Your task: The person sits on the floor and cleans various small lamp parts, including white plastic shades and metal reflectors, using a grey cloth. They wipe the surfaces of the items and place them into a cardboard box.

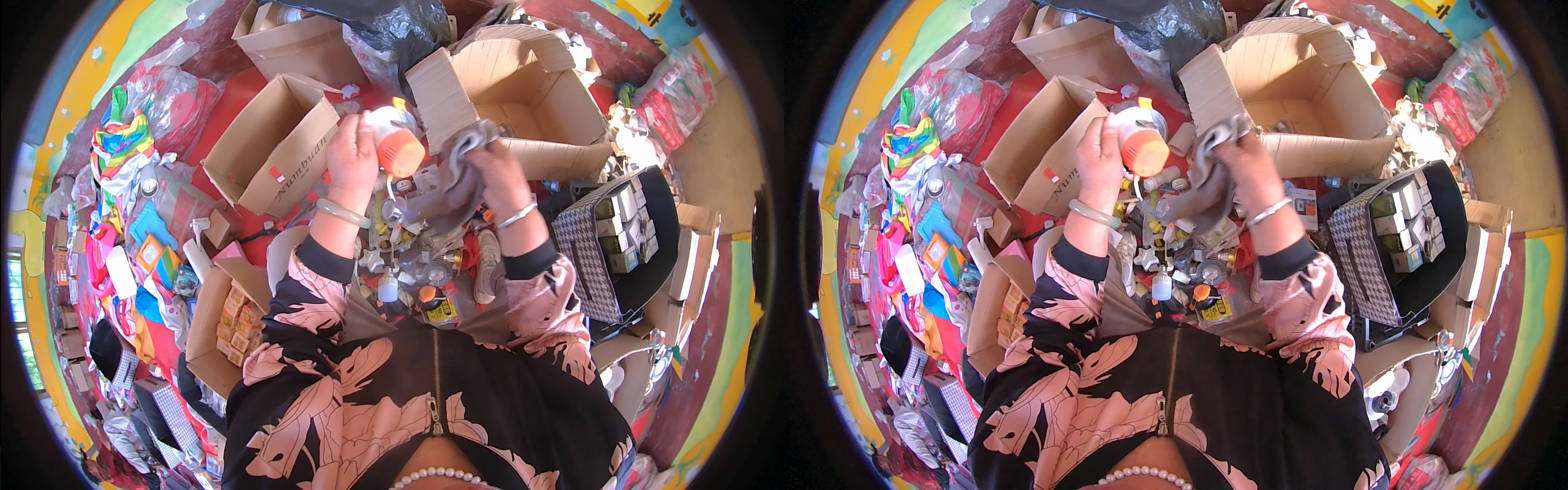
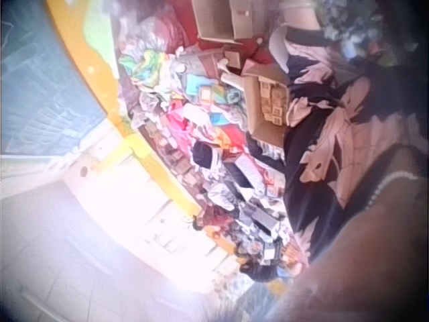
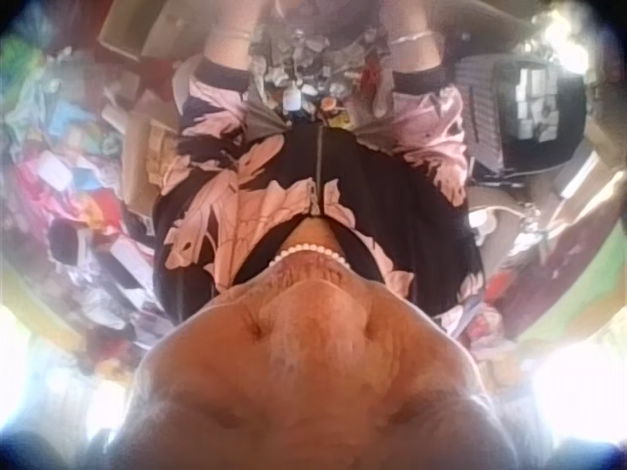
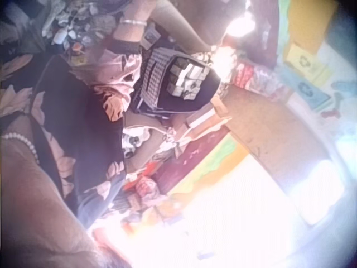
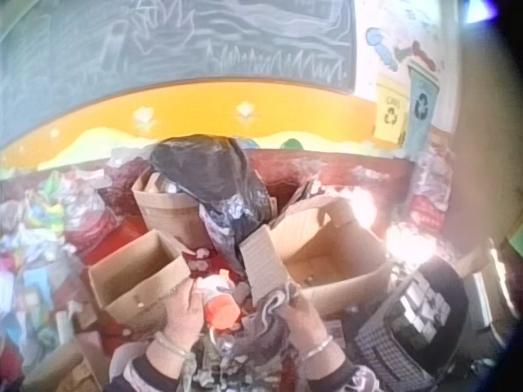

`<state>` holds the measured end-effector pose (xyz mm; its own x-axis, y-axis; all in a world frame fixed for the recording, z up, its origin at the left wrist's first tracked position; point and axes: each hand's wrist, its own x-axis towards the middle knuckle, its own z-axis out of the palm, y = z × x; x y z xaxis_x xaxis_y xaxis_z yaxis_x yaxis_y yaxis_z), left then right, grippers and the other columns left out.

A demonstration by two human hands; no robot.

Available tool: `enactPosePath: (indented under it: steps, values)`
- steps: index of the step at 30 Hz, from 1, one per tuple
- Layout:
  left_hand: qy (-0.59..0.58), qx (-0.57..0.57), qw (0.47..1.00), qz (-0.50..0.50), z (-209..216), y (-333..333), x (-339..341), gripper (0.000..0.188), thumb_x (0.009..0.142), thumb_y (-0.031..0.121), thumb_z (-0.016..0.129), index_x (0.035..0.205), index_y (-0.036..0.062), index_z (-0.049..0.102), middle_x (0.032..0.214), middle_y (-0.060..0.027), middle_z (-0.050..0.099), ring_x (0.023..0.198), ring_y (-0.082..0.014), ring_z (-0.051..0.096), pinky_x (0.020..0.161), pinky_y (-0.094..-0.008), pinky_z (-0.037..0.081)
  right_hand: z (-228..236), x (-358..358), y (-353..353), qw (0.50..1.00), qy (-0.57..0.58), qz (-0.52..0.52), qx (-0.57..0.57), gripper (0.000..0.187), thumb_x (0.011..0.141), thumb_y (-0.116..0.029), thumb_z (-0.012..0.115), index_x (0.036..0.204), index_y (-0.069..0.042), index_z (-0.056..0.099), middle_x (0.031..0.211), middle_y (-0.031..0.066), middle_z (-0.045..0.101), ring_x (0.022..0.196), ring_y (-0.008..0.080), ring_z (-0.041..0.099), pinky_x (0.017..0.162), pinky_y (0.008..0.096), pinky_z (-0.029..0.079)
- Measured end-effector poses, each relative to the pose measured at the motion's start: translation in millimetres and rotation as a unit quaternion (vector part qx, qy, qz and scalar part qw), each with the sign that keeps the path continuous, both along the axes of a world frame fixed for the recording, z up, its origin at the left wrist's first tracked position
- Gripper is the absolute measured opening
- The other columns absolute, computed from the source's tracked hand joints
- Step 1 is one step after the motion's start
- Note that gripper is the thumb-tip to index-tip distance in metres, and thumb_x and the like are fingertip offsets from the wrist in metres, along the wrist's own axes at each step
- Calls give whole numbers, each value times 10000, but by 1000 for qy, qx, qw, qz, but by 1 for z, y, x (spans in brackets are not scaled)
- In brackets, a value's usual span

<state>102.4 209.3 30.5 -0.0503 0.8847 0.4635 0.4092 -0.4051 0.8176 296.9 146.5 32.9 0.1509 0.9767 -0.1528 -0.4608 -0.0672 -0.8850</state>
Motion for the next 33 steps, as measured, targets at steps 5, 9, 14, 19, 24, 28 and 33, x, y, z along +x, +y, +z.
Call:
enactPosePath:
  steps: [5, 9, 14, 19, 24, 28, 33]
  values:
    - [243, 195, 941, -134, -4, -13, -5, 27, 724, 82, 548, 750, 75, 542, 641, -105, 550, 628, -271, 568, 550, -394, 456, 12, 26, 6, 963, -243, 6, 119, 350, 781, 18, 580, 1120, -8, 499, 977, 58, 594, 866, 135, 578, 762, 261, 477]
    - [286, 180, 911, -235, -6, -24, 3, 84, 662, 27, 544, 744, 47, 535, 649, -132, 519, 626, -314, 539, 556, -384, 443, 24, -3, -3, 798, -569, 123, 153, 458, 661, -157, 650, 1078, -21, 519, 879, 195, 601, 833, 327, 601, 754, 353, 464]
    - [150, 153, 928, -306, -22, -23, 2, 57, 698, 17, 538, 751, 25, 519, 651, -145, 523, 624, -333, 538, 540, -405, 422, 26, -8, -3, 845, -471, 247, 57, 365, 690, -140, 608, 1019, 4, 539, 797, 202, 614, 772, 324, 613, 699, 358, 463]
    - [72, 93, 944, -307, -13, -26, 2, 77, 798, 82, 527, 778, 8, 528, 690, -167, 552, 649, -348, 555, 549, -404, 424, 29, -13, -5, 841, -496, 202, 80, 321, 731, -86, 559, 1038, 2, 533, 780, 189, 609, 748, 278, 616, 693, 336, 468]
    - [100, 11, 966, -239, -9, -20, -1, 189, 849, 176, 520, 760, 10, 541, 641, -191, 543, 614, -365, 551, 540, -409, 424, -9, 6, 9, 966, -222, 58, 120, 280, 806, -7, 482, 1078, -29, 541, 931, 78, 624, 854, 177, 599, 751, 288, 474]
    - [85, -94, 984, -124, -14, -9, -7, 253, 841, 239, 542, 746, 6, 571, 628, -188, 565, 594, -353, 565, 527, -393, 427, 8, 38, 9, 988, -72, -46, 127, 282, 848, -34, 510, 1129, -30, 530, 1037, 47, 595, 935, 136, 575, 837, 256, 455]
    - [30, -115, 989, -88, -25, -12, 4, 209, 789, 197, 561, 746, -6, 588, 625, -174, 592, 561, -292, 589, 539, -358, 452, -5, 6, 3, 928, -338, 135, 73, 427, 816, -110, 592, 1228, -89, 483, 1133, 105, 554, 1012, 217, 566, 870, 312, 452]
